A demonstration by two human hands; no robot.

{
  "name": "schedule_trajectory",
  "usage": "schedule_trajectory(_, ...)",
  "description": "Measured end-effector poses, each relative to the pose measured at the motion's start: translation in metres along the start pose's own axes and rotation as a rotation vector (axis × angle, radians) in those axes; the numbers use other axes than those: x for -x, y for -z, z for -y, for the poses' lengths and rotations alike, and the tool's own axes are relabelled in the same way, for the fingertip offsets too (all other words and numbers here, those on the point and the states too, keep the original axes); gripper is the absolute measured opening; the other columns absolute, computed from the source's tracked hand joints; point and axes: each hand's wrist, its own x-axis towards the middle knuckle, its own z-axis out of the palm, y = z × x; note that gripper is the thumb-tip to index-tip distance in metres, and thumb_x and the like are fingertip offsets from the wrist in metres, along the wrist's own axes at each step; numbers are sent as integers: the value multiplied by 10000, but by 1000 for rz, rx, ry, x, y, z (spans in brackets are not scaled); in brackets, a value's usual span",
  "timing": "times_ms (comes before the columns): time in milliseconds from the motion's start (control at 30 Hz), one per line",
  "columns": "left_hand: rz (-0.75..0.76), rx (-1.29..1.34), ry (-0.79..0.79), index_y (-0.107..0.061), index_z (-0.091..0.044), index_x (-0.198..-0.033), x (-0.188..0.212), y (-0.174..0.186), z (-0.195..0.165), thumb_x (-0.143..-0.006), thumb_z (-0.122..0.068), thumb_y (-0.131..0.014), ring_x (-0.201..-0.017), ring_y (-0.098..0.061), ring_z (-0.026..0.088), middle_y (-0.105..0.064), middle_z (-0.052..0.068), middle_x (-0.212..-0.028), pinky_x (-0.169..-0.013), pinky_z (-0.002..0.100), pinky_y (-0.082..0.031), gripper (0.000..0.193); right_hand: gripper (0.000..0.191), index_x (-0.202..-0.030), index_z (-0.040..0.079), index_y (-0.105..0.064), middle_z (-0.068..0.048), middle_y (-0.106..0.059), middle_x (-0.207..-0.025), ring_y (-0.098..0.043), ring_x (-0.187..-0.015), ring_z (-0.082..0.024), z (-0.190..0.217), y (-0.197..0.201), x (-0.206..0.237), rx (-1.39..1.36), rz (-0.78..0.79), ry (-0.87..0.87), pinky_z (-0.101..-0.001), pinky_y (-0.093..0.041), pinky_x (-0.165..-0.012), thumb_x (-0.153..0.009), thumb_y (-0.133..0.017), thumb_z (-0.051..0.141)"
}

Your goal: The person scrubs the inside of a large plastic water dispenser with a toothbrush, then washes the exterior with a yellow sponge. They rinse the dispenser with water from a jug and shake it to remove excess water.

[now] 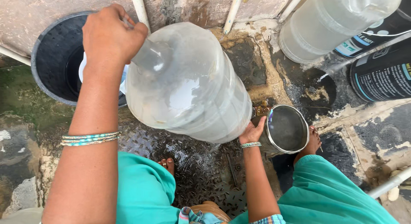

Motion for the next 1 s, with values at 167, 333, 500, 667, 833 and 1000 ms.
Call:
schedule_trajectory(167,14,-38,-64,-742,-66,-954,-2,8,-2,-817,-381,-775,-744,-714,326,-736,197,-802,-802,424,-562,344,982,-1584,75,-149,-237,-315,-1593,-392,-1472,-368,-10,-3,5,339,-300,428,-492,-298,-1224,-915,-347,766)
schedule_trajectory(333,197,12,205,-663,-40,-1122,0,15,-6,-818,-398,-706,-578,-724,286,-732,159,-846,-760,380,-595,471,884,-1524,-33,-484,-240,-514,-1561,-501,-1457,-343,-33,-68,51,832,-596,678,-423,-346,-1249,-1044,-227,663)
schedule_trajectory(500,171,-10,133,-686,1,-1111,-3,13,-8,-859,-379,-700,-594,-720,271,-745,171,-802,-800,353,-574,457,876,-1628,-2,-189,-223,-216,-1723,-189,-1617,-322,-50,-176,121,1024,211,1049,-450,-144,-1326,-1067,-88,664)
schedule_trajectory(667,176,-3,187,-674,-2,-1108,-13,13,2,-848,-389,-691,-586,-726,288,-740,149,-812,-779,359,-579,466,846,-1649,37,-189,-182,-218,-1733,-188,-1632,-327,-33,-190,114,1271,416,1219,-477,-138,-1340,-1084,-102,662)
schedule_trajectory(833,165,-64,190,-683,-38,-1117,-15,6,14,-829,-429,-705,-785,-739,321,-755,181,-806,-860,421,-549,486,850,-1577,84,-369,-136,-401,-1615,-363,-1489,-313,14,-109,42,1502,-209,749,-509,-72,-1238,-982,-152,650)
schedule_trajectory(1000,127,-111,152,-702,-50,-1091,-20,-8,6,-790,-441,-741,-999,-686,403,-732,211,-1007,-890,481,-526,495,963,-1583,46,-350,-166,-375,-1636,-319,-1541,-315,30,-127,38,1163,74,707,-407,-201,-1257,-964,-125,748)
